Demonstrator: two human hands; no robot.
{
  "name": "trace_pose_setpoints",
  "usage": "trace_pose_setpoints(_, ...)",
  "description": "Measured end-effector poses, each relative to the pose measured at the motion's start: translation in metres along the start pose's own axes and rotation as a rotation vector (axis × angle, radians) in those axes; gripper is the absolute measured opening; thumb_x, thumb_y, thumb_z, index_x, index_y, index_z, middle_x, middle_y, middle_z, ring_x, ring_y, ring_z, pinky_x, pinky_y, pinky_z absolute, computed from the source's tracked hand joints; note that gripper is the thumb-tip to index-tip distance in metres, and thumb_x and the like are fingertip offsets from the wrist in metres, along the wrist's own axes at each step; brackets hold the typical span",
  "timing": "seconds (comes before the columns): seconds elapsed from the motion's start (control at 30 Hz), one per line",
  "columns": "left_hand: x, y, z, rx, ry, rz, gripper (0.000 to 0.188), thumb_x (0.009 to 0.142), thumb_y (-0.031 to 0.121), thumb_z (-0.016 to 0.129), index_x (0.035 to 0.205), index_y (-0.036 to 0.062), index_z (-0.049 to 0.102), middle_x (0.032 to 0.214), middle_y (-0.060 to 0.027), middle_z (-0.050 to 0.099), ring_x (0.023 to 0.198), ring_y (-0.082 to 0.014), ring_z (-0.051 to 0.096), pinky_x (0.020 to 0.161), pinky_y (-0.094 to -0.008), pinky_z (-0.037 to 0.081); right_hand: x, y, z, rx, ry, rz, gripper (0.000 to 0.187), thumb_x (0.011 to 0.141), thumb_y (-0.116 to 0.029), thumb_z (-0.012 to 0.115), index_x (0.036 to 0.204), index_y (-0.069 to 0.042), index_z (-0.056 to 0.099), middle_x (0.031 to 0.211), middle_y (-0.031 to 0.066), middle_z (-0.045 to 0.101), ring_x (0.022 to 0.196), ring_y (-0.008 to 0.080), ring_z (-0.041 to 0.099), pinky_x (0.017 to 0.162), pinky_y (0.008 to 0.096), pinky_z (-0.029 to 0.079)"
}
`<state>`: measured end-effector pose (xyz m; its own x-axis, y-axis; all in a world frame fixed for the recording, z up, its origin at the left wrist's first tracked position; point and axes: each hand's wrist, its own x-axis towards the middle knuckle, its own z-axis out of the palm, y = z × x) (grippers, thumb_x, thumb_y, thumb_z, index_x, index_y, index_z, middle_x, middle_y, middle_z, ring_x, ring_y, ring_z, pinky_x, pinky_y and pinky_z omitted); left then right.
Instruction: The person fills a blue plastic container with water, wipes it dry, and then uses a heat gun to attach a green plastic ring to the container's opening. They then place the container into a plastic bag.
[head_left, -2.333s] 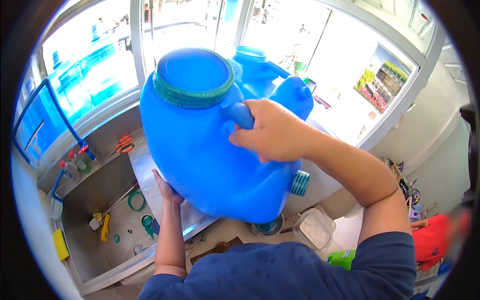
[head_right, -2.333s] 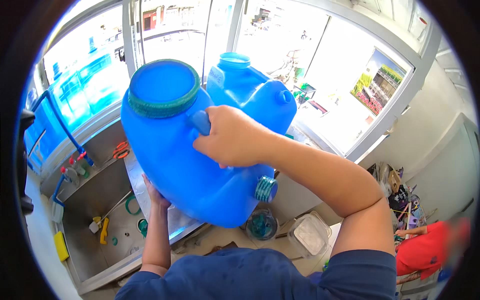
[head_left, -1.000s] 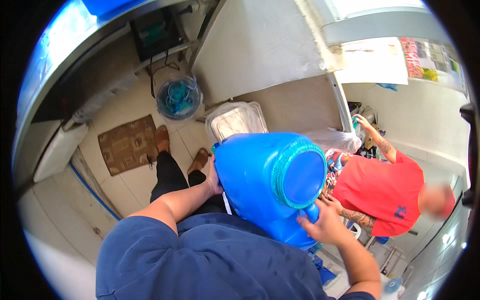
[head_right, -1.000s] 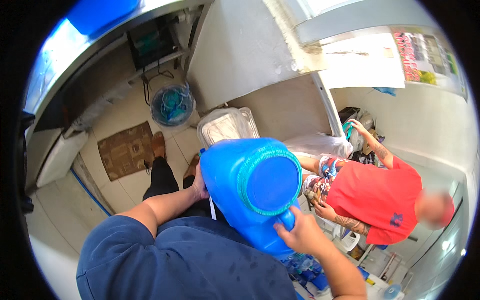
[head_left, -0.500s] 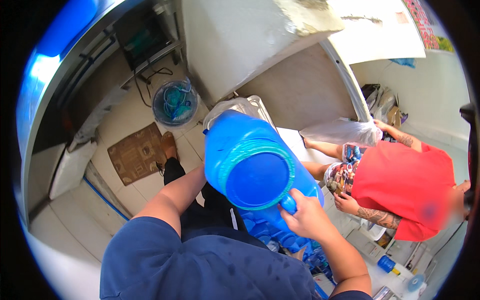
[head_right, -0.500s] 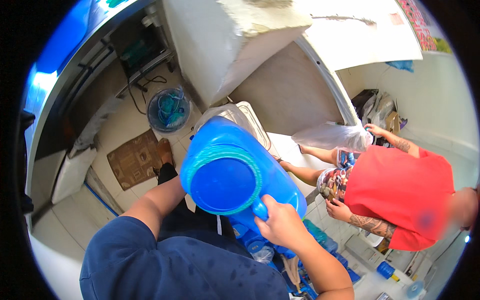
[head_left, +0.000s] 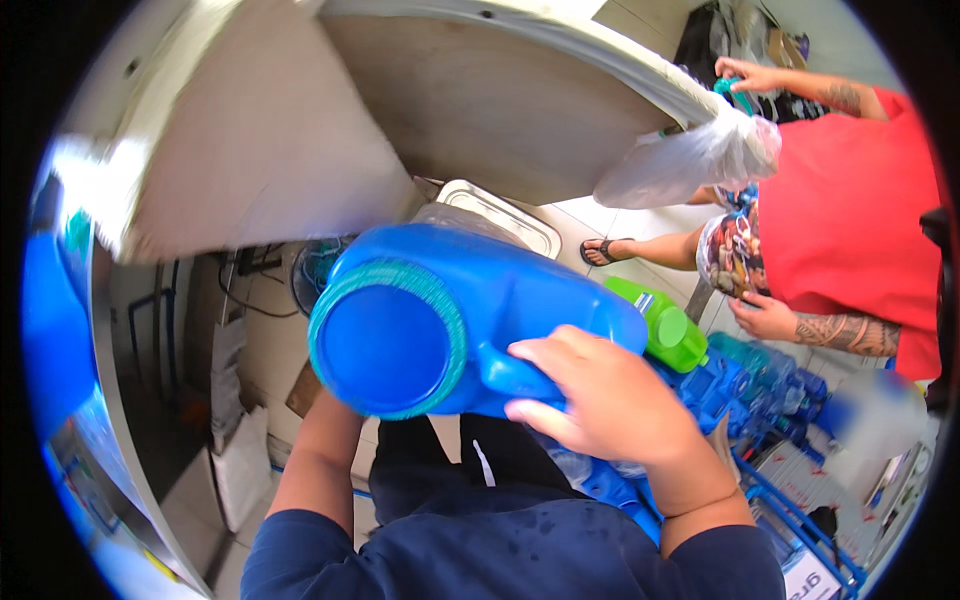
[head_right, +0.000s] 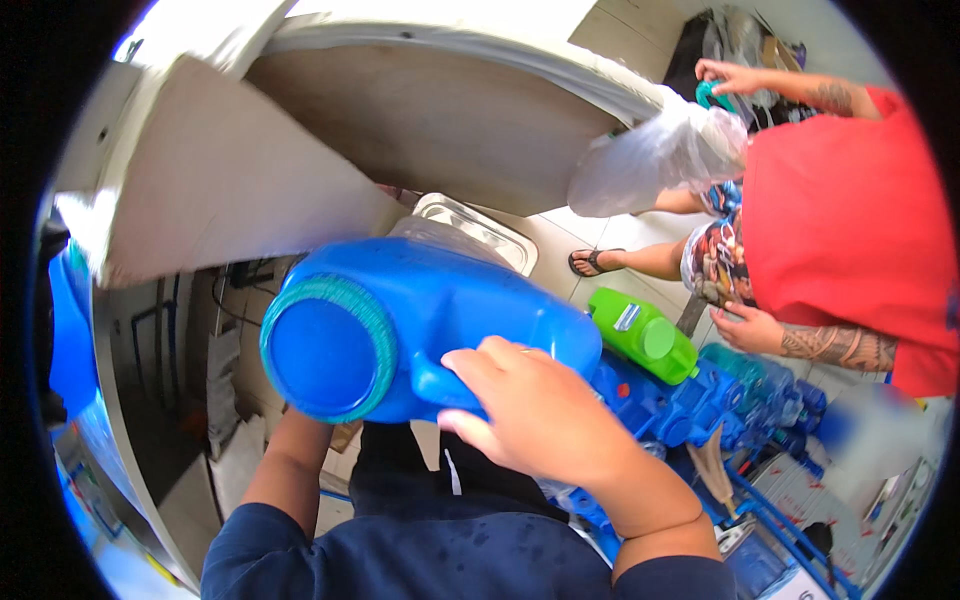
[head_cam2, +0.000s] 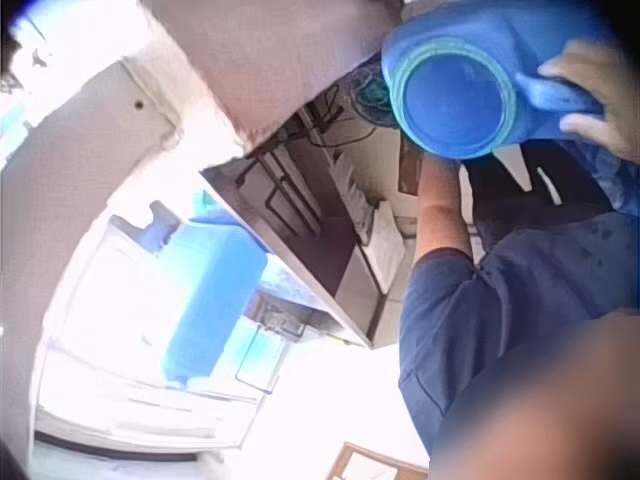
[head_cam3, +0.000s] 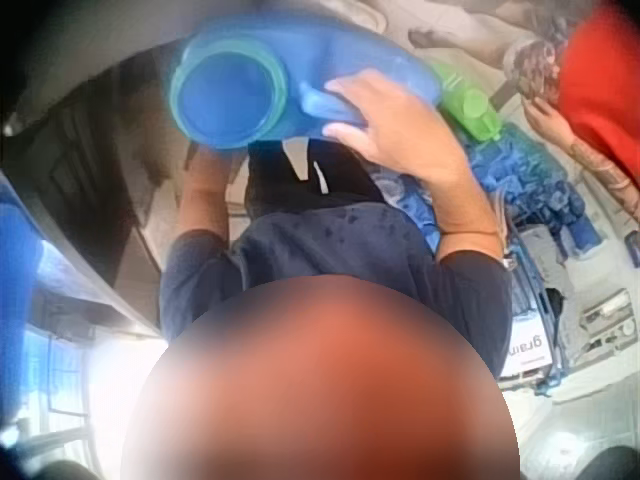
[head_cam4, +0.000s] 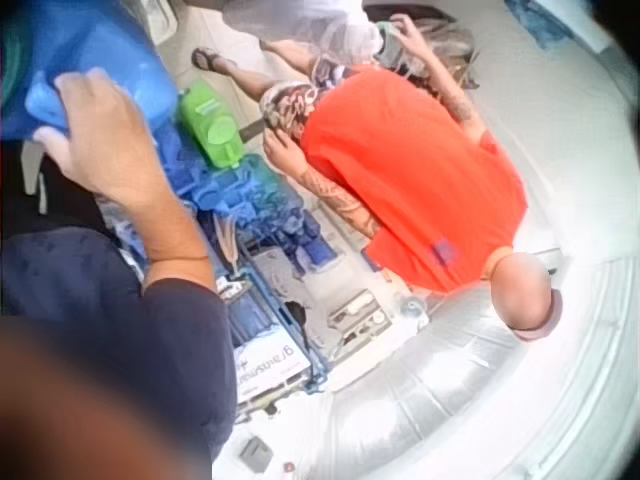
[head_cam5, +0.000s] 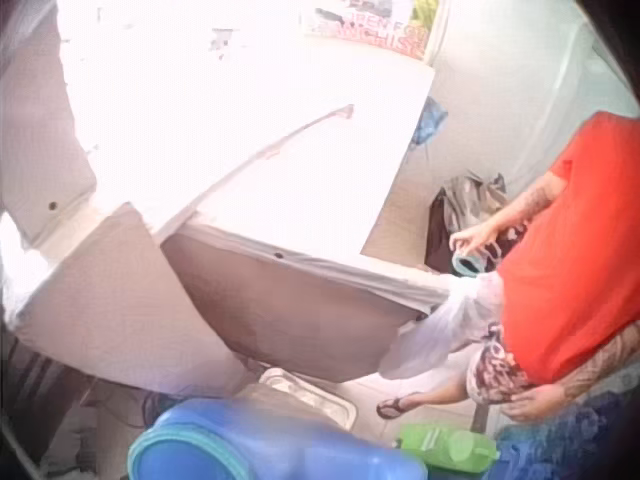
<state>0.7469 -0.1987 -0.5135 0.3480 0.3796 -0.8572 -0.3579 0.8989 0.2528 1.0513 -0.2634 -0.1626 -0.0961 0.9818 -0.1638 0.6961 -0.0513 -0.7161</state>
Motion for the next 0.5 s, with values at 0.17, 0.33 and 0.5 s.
trace_pose_setpoints(0.17, -0.004, 0.004, -0.033, 0.186, 0.112, -0.027, 0.070, 0.091, 0.065, 0.044, 0.130, 0.0100, 0.062, 0.126, -0.0146, 0.063, 0.109, -0.0296, 0.062, 0.095, -0.0458, 0.049, -0.052, 0.186, 0.039, 0.689, 0.958, 0.404, 0.024, 0.096, -0.025, 0.064, 0.106, -0.003, 0.063, 0.095, 0.0103, 0.070, 0.085, 0.0151, 0.065, 0.078, 0.0324, 0.052)
trace_pose_setpoints(0.33, 0.013, 0.017, -0.044, 0.331, 0.147, -0.035, 0.068, 0.091, 0.064, 0.045, 0.129, 0.0097, 0.062, 0.125, -0.0144, 0.064, 0.108, -0.0292, 0.062, 0.094, -0.0452, 0.049, -0.091, 0.359, 0.262, 0.754, 0.217, 1.035, 0.051, 0.091, -0.021, 0.067, 0.138, -0.005, 0.053, 0.104, 0.0126, 0.068, 0.095, 0.0248, 0.067, 0.080, 0.0379, 0.053)
trace_pose_setpoints(0.5, 0.040, 0.034, -0.036, 0.452, 0.157, -0.021, 0.066, 0.092, 0.062, 0.046, 0.128, 0.0095, 0.063, 0.123, -0.0142, 0.065, 0.106, -0.0289, 0.063, 0.093, -0.0446, 0.050, -0.135, 0.344, 0.346, 0.426, 0.176, 1.120, 0.052, 0.091, -0.020, 0.067, 0.139, -0.006, 0.052, 0.104, 0.0132, 0.068, 0.094, 0.0261, 0.067, 0.080, 0.0386, 0.053)
